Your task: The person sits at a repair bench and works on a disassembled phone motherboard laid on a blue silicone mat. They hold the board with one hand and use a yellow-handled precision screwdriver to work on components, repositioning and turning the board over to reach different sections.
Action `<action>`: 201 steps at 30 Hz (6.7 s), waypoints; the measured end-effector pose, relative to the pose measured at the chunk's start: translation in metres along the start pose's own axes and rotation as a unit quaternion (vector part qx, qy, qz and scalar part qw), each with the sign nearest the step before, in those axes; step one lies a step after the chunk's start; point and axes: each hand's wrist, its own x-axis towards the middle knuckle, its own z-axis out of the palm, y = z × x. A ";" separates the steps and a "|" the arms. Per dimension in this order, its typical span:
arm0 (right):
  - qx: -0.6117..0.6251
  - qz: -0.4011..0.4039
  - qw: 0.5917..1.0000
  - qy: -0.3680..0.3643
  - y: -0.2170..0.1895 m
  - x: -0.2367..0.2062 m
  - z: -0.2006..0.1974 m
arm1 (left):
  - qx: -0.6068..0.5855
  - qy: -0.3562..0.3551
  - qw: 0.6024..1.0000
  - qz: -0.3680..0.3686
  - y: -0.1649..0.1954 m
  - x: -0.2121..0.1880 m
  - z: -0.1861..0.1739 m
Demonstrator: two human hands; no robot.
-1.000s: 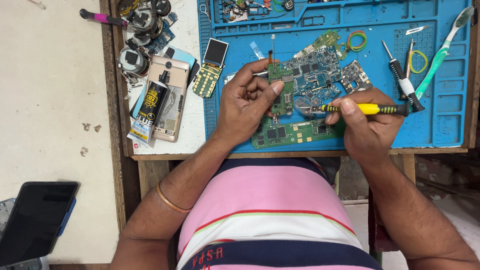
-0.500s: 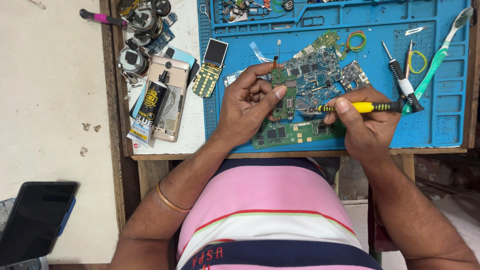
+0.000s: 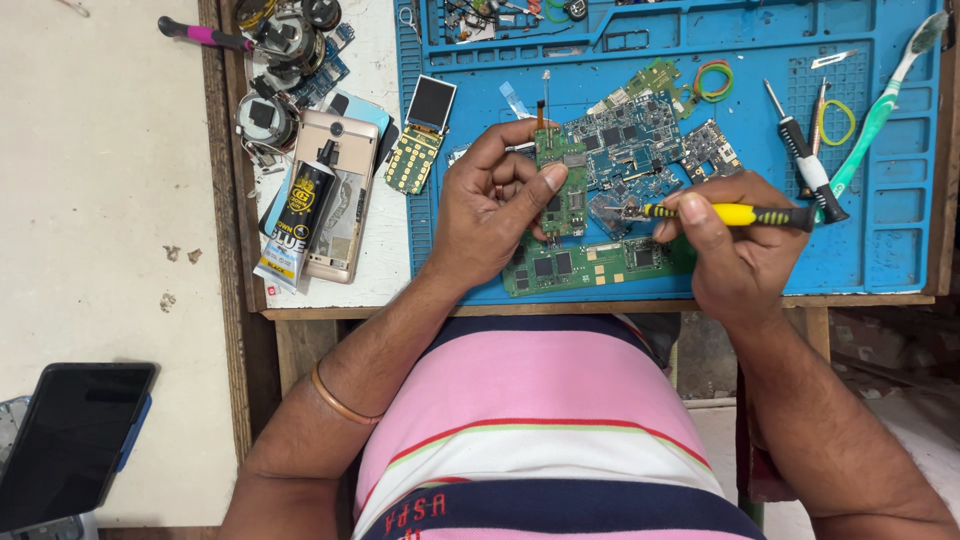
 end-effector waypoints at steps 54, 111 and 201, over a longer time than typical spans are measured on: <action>-0.298 -0.250 0.916 -0.102 -0.030 0.011 0.026 | -0.202 0.105 0.971 -0.077 0.004 0.010 -0.005; -0.202 -0.137 0.962 -0.118 -0.028 0.008 0.021 | -0.189 0.093 0.977 -0.043 0.002 0.010 -0.007; -0.266 -0.223 0.934 -0.084 -0.029 0.006 0.027 | -0.014 0.026 1.000 0.008 0.002 0.004 0.001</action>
